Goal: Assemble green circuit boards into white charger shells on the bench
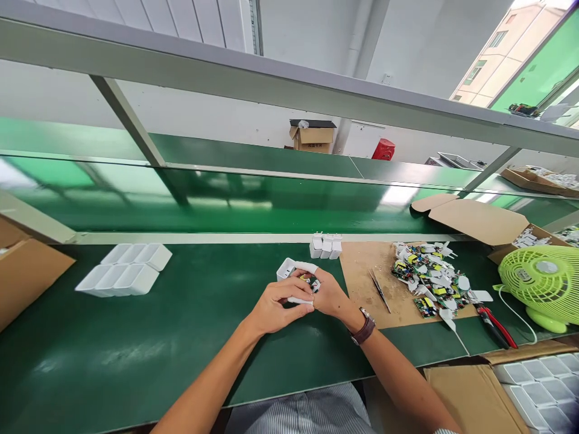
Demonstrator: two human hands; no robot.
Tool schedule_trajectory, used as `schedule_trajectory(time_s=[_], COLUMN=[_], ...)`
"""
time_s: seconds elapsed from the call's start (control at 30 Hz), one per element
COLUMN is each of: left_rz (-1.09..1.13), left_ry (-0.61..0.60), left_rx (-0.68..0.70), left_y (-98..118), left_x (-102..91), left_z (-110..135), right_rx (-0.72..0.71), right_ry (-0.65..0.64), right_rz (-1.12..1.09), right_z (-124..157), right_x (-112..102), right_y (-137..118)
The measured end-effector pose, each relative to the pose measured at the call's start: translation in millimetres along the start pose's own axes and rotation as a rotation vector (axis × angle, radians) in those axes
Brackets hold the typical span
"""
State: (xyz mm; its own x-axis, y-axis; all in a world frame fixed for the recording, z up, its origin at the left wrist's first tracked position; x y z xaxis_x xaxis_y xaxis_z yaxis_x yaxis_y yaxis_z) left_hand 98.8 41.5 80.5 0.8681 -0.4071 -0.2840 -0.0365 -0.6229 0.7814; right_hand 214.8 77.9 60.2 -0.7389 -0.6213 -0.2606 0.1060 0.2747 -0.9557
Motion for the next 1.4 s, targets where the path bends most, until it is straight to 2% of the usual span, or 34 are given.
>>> schedule_trajectory(time_s=[0.13,0.27,0.43,0.53,0.67,0.8,0.87,0.93,1.07,1.1,1.13,1.2,1.3,1.4], left_rz=[-0.034,-0.082,-0.394,-0.329,-0.194,-0.165,-0.171,-0.215,-0.466,-0.529,-0.571,-0.575,-0.488,-0.437], left_ry=[-0.005,-0.025,0.214,0.152,0.077,0.063,0.063,0.102,0.319,0.355,0.365,0.311,0.161,0.058], left_rx=[0.015,0.033,0.041,0.097,0.128,0.12,0.071,0.007,-0.078,-0.101,-0.135,-0.236,-0.418,-0.527], left_y=[-3,2,12,10,3,0,-2,-4,-5,-7,-11,-26,-51,-68], left_x=[5.9,5.5,-20.2,-16.8,-6.2,-3.7,-7.2,-15.7,-42.0,-46.2,-48.5,-48.1,-40.1,-32.1], left_z=[1,1,4,1,-2,-2,-1,2,13,16,17,19,24,30], right_rx=[0.023,0.003,-0.112,-0.132,-0.081,-0.09,-0.108,-0.091,-0.049,-0.048,-0.043,-0.006,0.108,0.186], right_ry=[-0.059,-0.067,-0.196,-0.307,-0.445,-0.471,-0.462,-0.393,-0.032,0.017,0.023,-0.06,-0.194,-0.234], right_rz=[-0.03,0.121,0.314,0.359,0.343,0.248,0.245,0.23,0.215,0.249,0.289,0.35,0.395,0.446], right_z=[-3,3,11,10,6,2,2,1,5,8,10,13,18,23], right_x=[4,-4,-1,8,24,29,25,11,-46,-57,-64,-66,-56,-45], right_y=[4,2,-6,-7,-7,-12,-14,-10,0,2,4,13,31,44])
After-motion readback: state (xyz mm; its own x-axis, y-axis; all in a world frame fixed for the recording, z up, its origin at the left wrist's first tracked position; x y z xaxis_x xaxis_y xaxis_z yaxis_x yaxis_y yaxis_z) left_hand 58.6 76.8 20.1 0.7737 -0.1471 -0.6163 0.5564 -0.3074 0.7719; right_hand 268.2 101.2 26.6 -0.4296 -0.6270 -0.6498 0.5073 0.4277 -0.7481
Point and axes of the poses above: each hand's wrist, its own z-axis away from the middle knuckle, its own x-axis out of the palm, y = z × x, the point moved 7 cm from there along -z, towards the middle knuckle, and after that the axes turned 12 degrees about -y, right-handed, at the moved point
